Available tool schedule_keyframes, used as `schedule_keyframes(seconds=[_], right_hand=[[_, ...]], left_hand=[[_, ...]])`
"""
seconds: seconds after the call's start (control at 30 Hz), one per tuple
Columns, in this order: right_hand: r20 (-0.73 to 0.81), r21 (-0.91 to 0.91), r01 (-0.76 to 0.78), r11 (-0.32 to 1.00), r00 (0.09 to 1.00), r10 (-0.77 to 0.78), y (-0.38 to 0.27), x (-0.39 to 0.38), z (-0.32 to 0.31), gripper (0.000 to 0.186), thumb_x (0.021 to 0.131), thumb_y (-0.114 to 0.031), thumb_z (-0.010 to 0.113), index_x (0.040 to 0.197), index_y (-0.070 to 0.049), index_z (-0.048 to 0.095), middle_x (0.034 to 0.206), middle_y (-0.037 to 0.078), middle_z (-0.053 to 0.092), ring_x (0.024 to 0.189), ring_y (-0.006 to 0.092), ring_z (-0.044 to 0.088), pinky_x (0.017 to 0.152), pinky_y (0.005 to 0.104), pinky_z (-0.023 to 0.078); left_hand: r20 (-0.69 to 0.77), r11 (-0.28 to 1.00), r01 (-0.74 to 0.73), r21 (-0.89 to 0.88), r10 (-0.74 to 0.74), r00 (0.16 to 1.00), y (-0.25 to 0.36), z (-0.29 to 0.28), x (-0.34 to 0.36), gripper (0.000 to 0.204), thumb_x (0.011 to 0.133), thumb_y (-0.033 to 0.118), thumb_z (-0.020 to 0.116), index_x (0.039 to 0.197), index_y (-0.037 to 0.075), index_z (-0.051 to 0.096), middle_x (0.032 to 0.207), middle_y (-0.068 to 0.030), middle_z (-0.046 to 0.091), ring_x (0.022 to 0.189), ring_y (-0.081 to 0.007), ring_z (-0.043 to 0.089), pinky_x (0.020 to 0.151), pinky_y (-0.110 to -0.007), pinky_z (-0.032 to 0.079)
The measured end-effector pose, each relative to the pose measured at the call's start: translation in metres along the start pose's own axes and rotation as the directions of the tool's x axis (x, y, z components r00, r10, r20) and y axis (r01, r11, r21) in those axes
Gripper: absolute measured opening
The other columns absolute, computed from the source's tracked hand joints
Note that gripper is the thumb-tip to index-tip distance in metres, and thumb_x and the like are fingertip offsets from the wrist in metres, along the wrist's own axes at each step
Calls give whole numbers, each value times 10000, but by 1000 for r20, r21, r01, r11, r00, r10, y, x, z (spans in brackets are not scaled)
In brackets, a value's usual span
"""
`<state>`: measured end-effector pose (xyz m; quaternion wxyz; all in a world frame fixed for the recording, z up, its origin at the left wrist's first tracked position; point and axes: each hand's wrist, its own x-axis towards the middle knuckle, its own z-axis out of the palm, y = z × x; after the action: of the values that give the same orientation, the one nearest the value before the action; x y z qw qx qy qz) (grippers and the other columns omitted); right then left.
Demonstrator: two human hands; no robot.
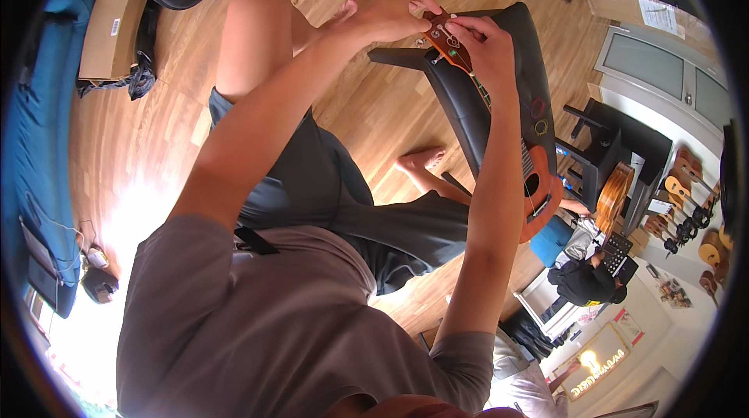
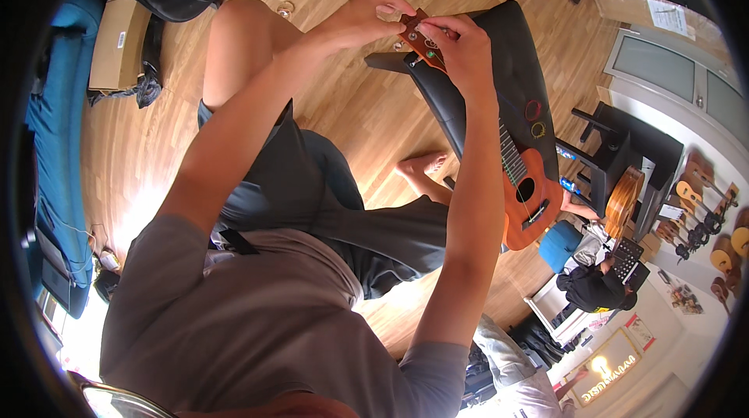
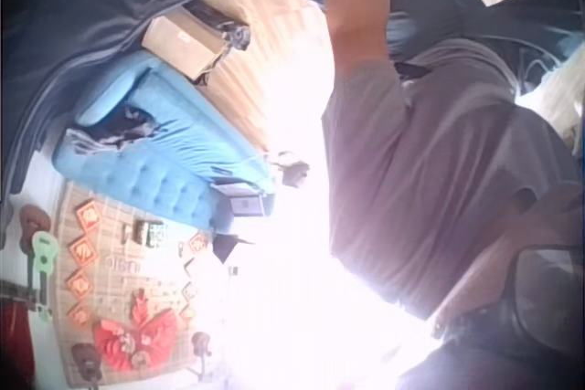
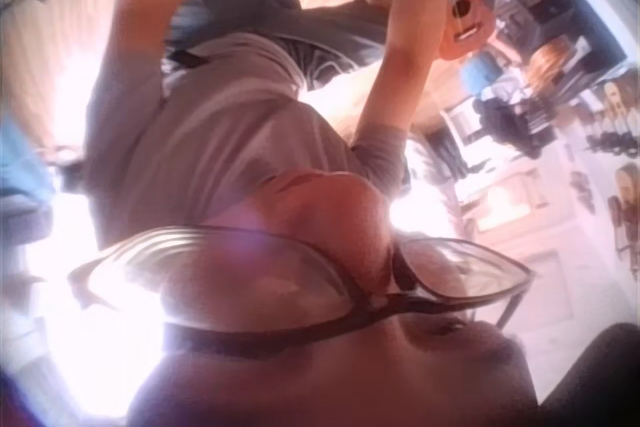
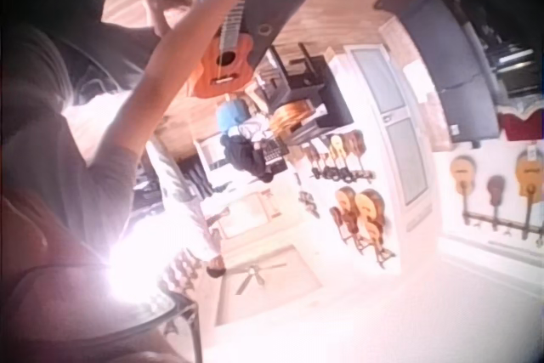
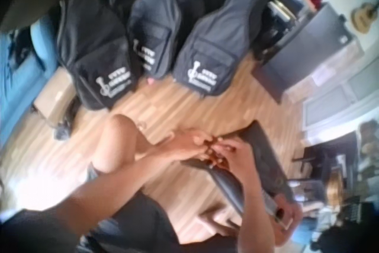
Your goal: The person sits on the floor and tunes a small acoustic guitar by turning the tuning pegs on the headstock. They repeatedly pluck the strings and adjust the pegs to change the pitch.
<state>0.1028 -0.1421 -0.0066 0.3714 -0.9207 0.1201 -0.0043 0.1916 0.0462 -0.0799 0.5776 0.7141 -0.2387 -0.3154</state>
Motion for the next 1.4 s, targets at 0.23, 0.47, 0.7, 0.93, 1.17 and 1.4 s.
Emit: schedule_keyframes(seconds=[0.23, 0.47, 0.7, 0.93, 1.17, 1.4], right_hand=[[10, -106, 45, 993, 999, -44, 1, -17, 1, 175, 868, -185, 835, 1015, -91, 822, 770, 53, 596, 670, 162, 571, 616, 326, 454], [-1, -133, 108, 985, 994, -109, 0, -22, 14, 173, 854, -142, 841, 1009, -69, 814, 788, 74, 609, 651, 183, 584, 608, 331, 467], [-63, -109, 123, 986, 989, -130, 2, -26, 19, 170, 852, -158, 852, 985, -61, 814, 786, 69, 617, 653, 158, 588, 616, 310, 465], [-90, -134, 137, 981, 985, -150, 7, -26, 23, 174, 845, -151, 859, 978, -50, 811, 791, 73, 625, 652, 156, 594, 612, 309, 472], [-113, -169, 141, 975, 980, -161, 5, -27, 28, 173, 843, -151, 861, 968, -44, 807, 776, 72, 607, 659, 164, 604, 617, 311, 482], [-132, -179, 175, 968, 971, -200, 7, -26, 32, 169, 846, -141, 854, 967, -38, 800, 784, 75, 611, 662, 176, 613, 624, 324, 498]], left_hand=[[177, 995, -65, 78, 50, 983, -9, -5, 4, 386, 877, 146, 779, 1256, 125, 710, 1305, -138, 680, 1166, -265, 698, 993, -373, 548], [260, 995, -86, 48, 71, 963, -17, -12, 11, 378, 894, 223, 755, 1253, 111, 718, 1155, -135, 763, 1096, -236, 727, 950, -357, 544], [242, 993, -64, 101, 38, 969, -11, -15, 9, 365, 895, 224, 697, 1241, 115, 735, 1124, -131, 777, 1101, -230, 727, 959, -346, 537], [240, 998, -61, 29, 53, 969, -9, -17, 9, 371, 876, 186, 672, 1230, 100, 740, 1108, -130, 778, 1121, -235, 726, 986, -348, 539], [249, 999, -34, 21, 27, 968, -10, -16, 9, 385, 871, 159, 634, 1235, 95, 739, 1130, -141, 772, 1137, -243, 722, 981, -334, 537], [258, 999, -40, 25, 32, 966, -6, -17, 8, 382, 884, 196, 661, 1238, 71, 733, 1153, -143, 767, 1126, -238, 722, 965, -332, 535]])
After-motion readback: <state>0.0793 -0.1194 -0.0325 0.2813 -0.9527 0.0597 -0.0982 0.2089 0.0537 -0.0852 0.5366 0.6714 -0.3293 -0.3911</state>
